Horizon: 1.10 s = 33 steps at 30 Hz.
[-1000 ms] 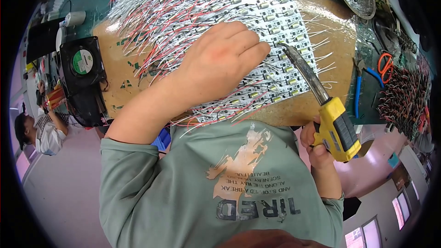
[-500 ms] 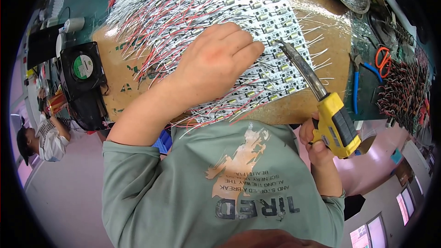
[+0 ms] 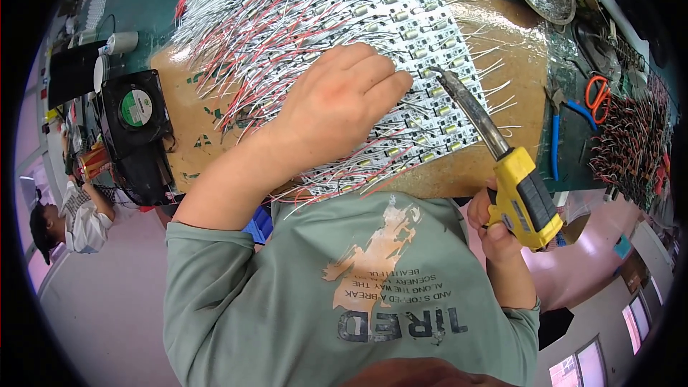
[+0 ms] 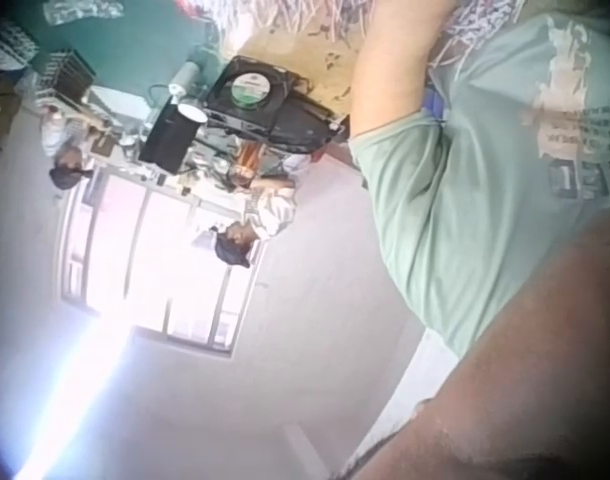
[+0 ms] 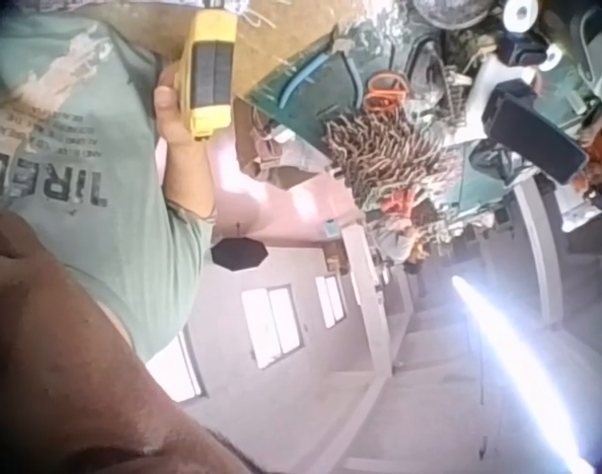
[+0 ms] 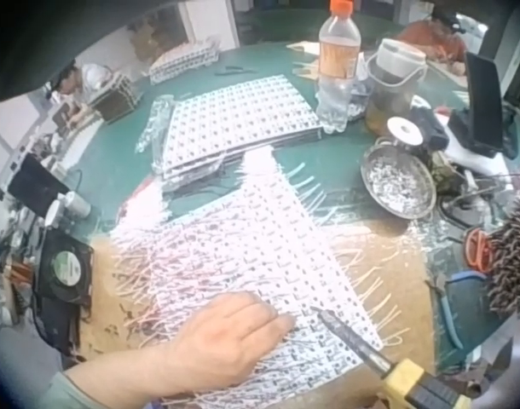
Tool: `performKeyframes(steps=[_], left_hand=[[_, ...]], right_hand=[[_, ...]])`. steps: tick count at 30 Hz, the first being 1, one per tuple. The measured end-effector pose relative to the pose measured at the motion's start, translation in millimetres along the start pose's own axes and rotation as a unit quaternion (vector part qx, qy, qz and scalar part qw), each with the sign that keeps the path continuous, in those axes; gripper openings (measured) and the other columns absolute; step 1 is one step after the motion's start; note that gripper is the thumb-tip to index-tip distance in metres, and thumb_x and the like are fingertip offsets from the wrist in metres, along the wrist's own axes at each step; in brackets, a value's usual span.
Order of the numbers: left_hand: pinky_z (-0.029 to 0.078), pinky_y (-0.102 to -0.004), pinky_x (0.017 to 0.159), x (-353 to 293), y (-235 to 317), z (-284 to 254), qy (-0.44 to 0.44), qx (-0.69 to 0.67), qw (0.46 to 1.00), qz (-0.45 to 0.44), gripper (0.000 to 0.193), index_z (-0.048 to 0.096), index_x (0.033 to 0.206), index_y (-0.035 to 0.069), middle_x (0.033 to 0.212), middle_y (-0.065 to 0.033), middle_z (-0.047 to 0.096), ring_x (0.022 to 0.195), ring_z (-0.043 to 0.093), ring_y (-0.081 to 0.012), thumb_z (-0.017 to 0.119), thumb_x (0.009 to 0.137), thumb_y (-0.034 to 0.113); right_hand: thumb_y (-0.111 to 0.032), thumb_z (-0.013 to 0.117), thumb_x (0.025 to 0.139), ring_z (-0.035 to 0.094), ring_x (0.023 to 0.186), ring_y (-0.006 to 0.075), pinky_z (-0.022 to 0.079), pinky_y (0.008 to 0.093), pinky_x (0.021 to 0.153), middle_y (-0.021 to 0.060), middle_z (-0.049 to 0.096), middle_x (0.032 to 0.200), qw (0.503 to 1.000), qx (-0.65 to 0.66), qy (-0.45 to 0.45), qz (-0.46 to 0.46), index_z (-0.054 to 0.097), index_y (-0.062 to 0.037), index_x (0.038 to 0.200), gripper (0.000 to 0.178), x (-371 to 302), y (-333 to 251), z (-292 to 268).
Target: The person aligns wires onto an electronic circuit board by hand and solders them in place using a soldering iron.
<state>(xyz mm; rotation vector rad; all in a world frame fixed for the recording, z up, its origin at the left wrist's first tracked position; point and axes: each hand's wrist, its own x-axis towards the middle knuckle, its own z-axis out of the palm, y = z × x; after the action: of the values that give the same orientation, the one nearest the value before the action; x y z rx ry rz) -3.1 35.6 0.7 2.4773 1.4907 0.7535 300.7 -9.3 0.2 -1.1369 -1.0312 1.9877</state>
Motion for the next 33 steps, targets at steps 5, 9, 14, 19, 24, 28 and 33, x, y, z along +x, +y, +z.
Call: performKeyframes(steps=[5,9,14,19,24,28,33], left_hand=[[0.049,-0.0356,0.073,2,-1,-4,-0.01,-0.012,1.0,-0.008,0.031,0.067,0.097,0.005,0.086,-0.0064,0.061,0.081,0.059,-0.0255,0.063,0.067,0.0],[0.05,-0.0364,0.071,6,-5,-19,0.029,-0.032,0.999,-0.007,0.032,0.068,0.098,0.005,0.086,-0.0072,0.062,0.079,0.059,-0.0266,0.061,0.068,-0.004],[0.051,-0.0359,0.073,32,-66,-63,0.098,0.164,0.981,-0.042,0.026,0.071,0.102,0.012,0.093,-0.0067,0.067,0.088,0.063,-0.0271,0.062,0.08,0.002],[0.049,-0.0432,0.081,52,-123,-93,0.027,0.124,0.971,-0.201,0.02,0.073,0.095,0.006,0.095,-0.0178,0.068,0.093,0.063,-0.036,0.062,0.085,0.019],[0.049,-0.0418,0.083,47,-138,-78,-0.004,0.138,0.961,-0.24,0.02,0.073,0.096,0.005,0.095,-0.0169,0.068,0.095,0.063,-0.0359,0.063,0.083,0.017],[0.048,-0.0412,0.087,36,-154,-98,0.0,0.173,0.951,-0.255,0.023,0.072,0.101,0.006,0.099,-0.0192,0.067,0.098,0.061,-0.0369,0.064,0.084,0.018],[0.049,-0.0414,0.079,-1,-166,-132,-0.11,0.238,0.908,-0.326,0.021,0.071,0.094,0.005,0.092,-0.015,0.068,0.087,0.064,-0.0348,0.063,0.084,0.021]], right_hand=[[-0.044,0.081,0.071,0.041,0.055,0.012,0.031,0.0259,0.049,0.0,0.043,0.066,1.0,0.001,-0.002,-0.002,0.047,-0.0027,0.129,0.079,6,-5,4],[-0.043,0.08,0.073,0.042,0.054,0.0121,0.032,0.0259,0.048,0.0003,0.044,0.066,0.999,0.007,-0.003,-0.034,0.047,-0.001,0.128,0.077,19,-6,8],[-0.042,0.079,0.074,0.043,0.054,0.0122,0.033,0.025,0.048,0.0008,0.045,0.067,0.999,0.015,-0.008,-0.048,0.046,0.0006,0.128,0.077,30,-4,13],[-0.042,0.079,0.075,0.043,0.055,0.0123,0.034,0.0247,0.048,0.0011,0.045,0.067,0.997,0.02,-0.016,-0.076,0.046,0.0005,0.128,0.075,35,1,10],[-0.042,0.079,0.076,0.043,0.054,0.0125,0.034,0.0249,0.048,0.001,0.045,0.067,0.997,0.036,-0.015,-0.074,0.046,0.0005,0.128,0.075,36,1,10],[-0.04,0.078,0.076,0.043,0.054,0.0125,0.034,0.0253,0.047,0.0008,0.045,0.066,0.995,0.035,-0.008,-0.092,0.045,0.0017,0.128,0.074,38,1,9],[-0.038,0.077,0.077,0.042,0.053,0.012,0.034,0.0254,0.047,0.0012,0.045,0.066,0.994,0.036,-0.016,-0.105,0.044,0.0031,0.126,0.072,40,3,9]])
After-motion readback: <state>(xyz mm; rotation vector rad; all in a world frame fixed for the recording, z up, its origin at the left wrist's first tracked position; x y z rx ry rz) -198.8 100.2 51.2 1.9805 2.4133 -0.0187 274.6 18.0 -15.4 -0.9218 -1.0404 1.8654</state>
